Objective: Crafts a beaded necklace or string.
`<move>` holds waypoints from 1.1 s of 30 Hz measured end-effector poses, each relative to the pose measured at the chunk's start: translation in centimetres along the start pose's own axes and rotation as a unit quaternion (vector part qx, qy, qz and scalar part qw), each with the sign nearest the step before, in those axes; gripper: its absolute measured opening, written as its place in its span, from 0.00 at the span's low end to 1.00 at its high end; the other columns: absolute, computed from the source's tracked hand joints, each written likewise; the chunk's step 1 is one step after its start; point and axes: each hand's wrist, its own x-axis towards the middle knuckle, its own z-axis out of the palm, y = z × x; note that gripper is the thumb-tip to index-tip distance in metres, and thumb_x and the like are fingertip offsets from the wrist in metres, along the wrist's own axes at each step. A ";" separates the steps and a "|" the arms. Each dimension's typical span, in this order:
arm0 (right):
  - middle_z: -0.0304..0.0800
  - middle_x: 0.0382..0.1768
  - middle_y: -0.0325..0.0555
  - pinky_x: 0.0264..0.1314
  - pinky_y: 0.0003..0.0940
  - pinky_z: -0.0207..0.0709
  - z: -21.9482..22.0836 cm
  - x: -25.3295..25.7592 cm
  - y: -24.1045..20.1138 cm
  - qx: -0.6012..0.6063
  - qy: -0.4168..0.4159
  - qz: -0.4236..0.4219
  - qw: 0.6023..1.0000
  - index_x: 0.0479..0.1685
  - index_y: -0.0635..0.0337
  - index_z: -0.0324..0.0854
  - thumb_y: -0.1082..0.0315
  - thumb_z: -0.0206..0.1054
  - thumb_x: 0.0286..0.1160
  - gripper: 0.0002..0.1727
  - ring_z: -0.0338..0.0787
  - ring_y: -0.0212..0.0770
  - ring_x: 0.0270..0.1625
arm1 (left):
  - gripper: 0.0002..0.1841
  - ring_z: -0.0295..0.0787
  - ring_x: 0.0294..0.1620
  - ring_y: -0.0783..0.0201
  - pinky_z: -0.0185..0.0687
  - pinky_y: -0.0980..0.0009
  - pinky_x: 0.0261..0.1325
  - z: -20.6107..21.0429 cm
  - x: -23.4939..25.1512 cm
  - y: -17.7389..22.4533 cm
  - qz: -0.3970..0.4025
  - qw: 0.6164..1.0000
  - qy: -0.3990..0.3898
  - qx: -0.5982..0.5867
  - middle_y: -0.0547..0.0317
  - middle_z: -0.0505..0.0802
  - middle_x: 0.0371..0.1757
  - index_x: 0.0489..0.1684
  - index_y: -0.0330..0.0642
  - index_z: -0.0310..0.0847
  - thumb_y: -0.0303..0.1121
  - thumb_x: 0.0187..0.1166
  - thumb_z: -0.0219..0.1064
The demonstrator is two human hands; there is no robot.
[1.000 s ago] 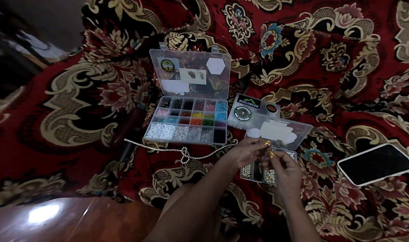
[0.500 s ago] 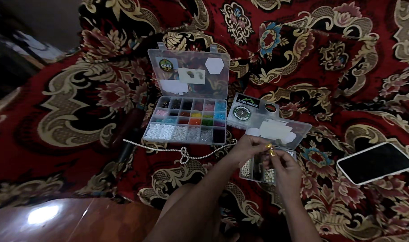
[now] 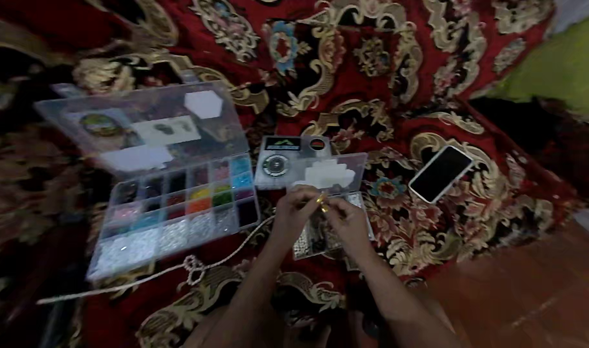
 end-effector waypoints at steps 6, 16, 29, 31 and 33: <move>0.91 0.32 0.45 0.38 0.25 0.87 -0.1 0.2 -0.2 0.020 -0.048 0.056 0.997 0.48 0.73 0.87 0.74 0.66 0.78 0.10 0.89 0.28 0.30 | 0.07 0.87 0.49 0.77 0.84 0.79 0.54 0.7 -0.1 -0.3 -0.016 0.999 -0.010 0.037 0.60 0.90 0.48 0.40 0.34 0.87 0.27 0.80 0.63; 0.88 0.64 0.61 0.70 0.47 0.82 -8.5 3.4 1.5 -0.207 0.201 -0.114 0.951 0.63 0.69 0.86 0.70 0.71 0.72 0.20 0.88 0.52 0.67 | 0.10 0.83 0.42 0.78 0.80 0.79 0.45 0.6 -0.2 -0.7 0.000 0.997 0.038 0.069 0.59 0.89 0.45 0.44 0.33 0.82 0.31 0.82 0.58; 0.61 0.82 0.78 0.79 0.57 0.71 -14.3 9.0 6.9 -0.265 0.513 0.270 0.771 0.90 0.73 0.48 0.45 0.88 0.53 0.67 0.69 0.72 0.82 | 0.08 0.90 0.32 0.73 0.89 0.75 0.41 -1.4 -0.4 0.1 -0.062 0.996 0.058 -0.027 0.61 0.90 0.33 0.47 0.30 0.79 0.26 0.85 0.57; 0.60 0.83 0.77 0.79 0.57 0.71 -14.8 10.0 6.8 -0.298 0.508 0.283 0.757 0.89 0.75 0.47 0.43 0.88 0.50 0.71 0.68 0.71 0.83 | 0.08 0.90 0.33 0.72 0.89 0.73 0.42 -1.6 -0.3 0.0 -0.062 0.996 0.058 -0.009 0.58 0.91 0.35 0.48 0.29 0.80 0.27 0.85 0.58; 0.60 0.83 0.78 0.80 0.58 0.71 -15.5 10.7 7.2 -0.331 0.498 0.290 0.747 0.88 0.77 0.49 0.42 0.88 0.49 0.70 0.68 0.72 0.83 | 0.09 0.90 0.34 0.70 0.89 0.72 0.43 -1.8 -0.3 0.3 -0.071 0.996 0.056 -0.006 0.56 0.91 0.36 0.49 0.29 0.80 0.27 0.86 0.58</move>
